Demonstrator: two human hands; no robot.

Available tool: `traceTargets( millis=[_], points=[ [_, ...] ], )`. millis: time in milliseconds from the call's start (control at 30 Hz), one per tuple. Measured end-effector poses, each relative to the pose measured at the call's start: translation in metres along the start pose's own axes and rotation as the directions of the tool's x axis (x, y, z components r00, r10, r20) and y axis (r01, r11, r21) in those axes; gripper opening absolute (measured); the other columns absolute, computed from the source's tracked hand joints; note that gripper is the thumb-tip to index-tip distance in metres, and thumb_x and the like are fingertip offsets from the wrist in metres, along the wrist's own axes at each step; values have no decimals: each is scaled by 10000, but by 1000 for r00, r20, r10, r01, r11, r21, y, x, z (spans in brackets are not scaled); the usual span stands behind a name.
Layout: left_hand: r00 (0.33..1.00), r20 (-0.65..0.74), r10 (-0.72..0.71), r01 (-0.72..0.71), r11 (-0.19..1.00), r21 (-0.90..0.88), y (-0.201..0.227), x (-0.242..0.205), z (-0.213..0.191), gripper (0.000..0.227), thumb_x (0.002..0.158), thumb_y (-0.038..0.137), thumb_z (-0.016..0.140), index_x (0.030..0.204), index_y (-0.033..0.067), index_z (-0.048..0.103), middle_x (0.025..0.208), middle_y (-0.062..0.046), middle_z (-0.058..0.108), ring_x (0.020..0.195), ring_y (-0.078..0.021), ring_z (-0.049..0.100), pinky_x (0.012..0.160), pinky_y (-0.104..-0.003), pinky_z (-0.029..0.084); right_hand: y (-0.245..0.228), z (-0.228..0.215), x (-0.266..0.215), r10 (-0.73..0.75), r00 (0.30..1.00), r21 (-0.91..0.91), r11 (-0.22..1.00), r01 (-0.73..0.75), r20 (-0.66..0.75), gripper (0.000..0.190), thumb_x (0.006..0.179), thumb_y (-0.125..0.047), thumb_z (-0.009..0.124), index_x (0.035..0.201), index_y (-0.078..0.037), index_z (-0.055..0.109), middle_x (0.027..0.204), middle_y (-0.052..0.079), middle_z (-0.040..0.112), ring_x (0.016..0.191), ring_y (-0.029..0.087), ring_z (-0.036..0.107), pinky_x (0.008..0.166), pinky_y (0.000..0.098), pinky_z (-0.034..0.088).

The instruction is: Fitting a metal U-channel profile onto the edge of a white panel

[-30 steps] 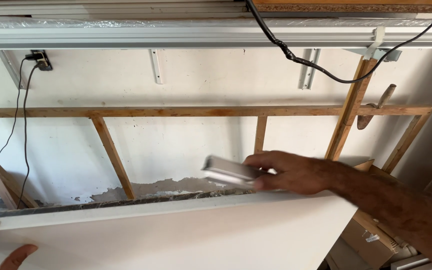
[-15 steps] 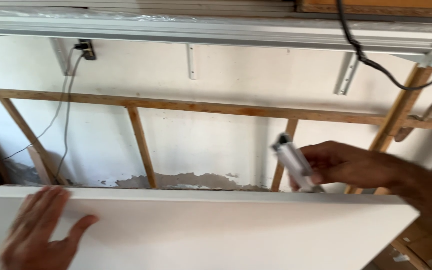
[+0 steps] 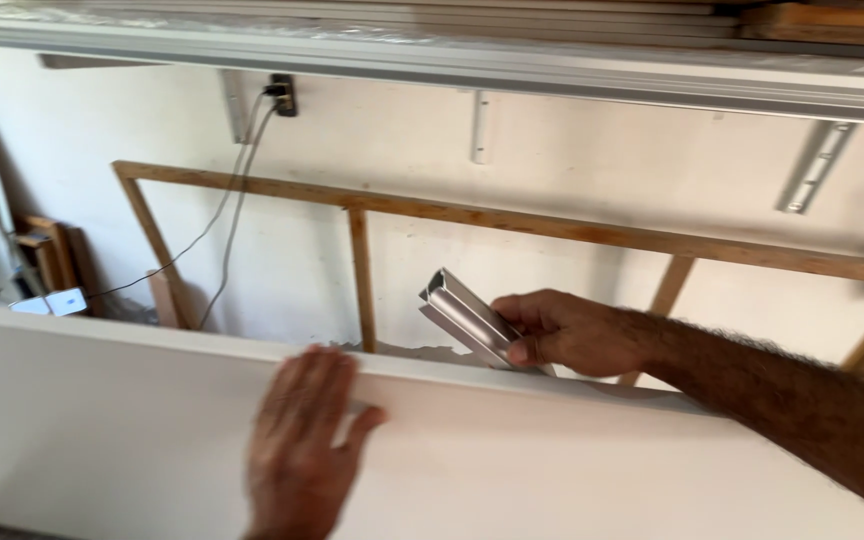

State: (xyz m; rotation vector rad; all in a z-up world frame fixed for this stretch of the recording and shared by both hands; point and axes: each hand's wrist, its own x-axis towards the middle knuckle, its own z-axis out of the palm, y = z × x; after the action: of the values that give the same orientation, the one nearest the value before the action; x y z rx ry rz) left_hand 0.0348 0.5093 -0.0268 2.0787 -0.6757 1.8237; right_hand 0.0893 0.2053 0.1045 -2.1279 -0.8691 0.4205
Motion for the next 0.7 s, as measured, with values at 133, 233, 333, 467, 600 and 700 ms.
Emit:
traceTargets(
  millis=[133, 233, 333, 467, 600, 700],
  points=[
    [1000, 24, -11, 13, 997, -78, -2, 3, -6, 489, 935, 320, 768, 1283, -6, 658, 1348, -164, 665, 1285, -352, 627, 1167, -494, 454, -19, 23, 60, -63, 998, -62, 996, 65, 30, 94, 953, -182, 628, 925, -111, 574, 823, -39, 520, 759, 100, 473, 677, 287, 398],
    [999, 6, 42, -42, 998, -55, -28, -1, -14, 480, 968, 358, 731, 1270, -7, 656, 1325, -158, 675, 1290, -335, 629, 1138, -490, 482, -33, 42, 99, -132, 991, -96, 986, 135, 37, 142, 970, -217, 605, 893, -124, 529, 803, -51, 454, 742, 98, 408, 675, 283, 366],
    [1000, 11, 18, -18, 999, -52, -102, -21, -32, 488, 851, 307, 862, 1208, 18, 696, 1297, -169, 671, 1267, -362, 613, 1161, -530, 439, -41, 53, 117, -146, 989, 59, 988, 144, 21, 159, 958, -204, 618, 1042, -69, 624, 913, -13, 620, 821, 99, 530, 721, 263, 441],
    [995, 54, -82, 68, 972, 226, -220, -37, -78, 689, 756, 454, 901, 1252, 6, 731, 1328, -165, 717, 1299, -334, 657, 1115, -454, 520, -59, 56, 110, 7, 996, -163, 986, -21, -88, 140, 919, -219, 643, 1001, -107, 661, 892, -17, 608, 832, 119, 538, 745, 297, 429],
    [991, 80, -107, 84, 964, 253, -265, -39, -92, 734, 689, 469, 930, 1235, 26, 720, 1321, -152, 718, 1274, -327, 670, 1021, -433, 549, -61, 69, 127, 7, 993, -61, 998, -14, -116, 122, 935, -165, 639, 1007, -78, 684, 914, 2, 674, 809, 124, 544, 719, 295, 453],
    [985, 77, -155, 133, 963, 233, -263, -44, -90, 770, 714, 488, 898, 1275, -9, 724, 1352, -198, 704, 1298, -335, 655, 1024, -455, 577, -64, 83, 165, 1, 990, -198, 980, -29, -140, 124, 929, -242, 648, 940, -122, 620, 853, -28, 517, 800, 118, 475, 729, 299, 404]
  ],
)
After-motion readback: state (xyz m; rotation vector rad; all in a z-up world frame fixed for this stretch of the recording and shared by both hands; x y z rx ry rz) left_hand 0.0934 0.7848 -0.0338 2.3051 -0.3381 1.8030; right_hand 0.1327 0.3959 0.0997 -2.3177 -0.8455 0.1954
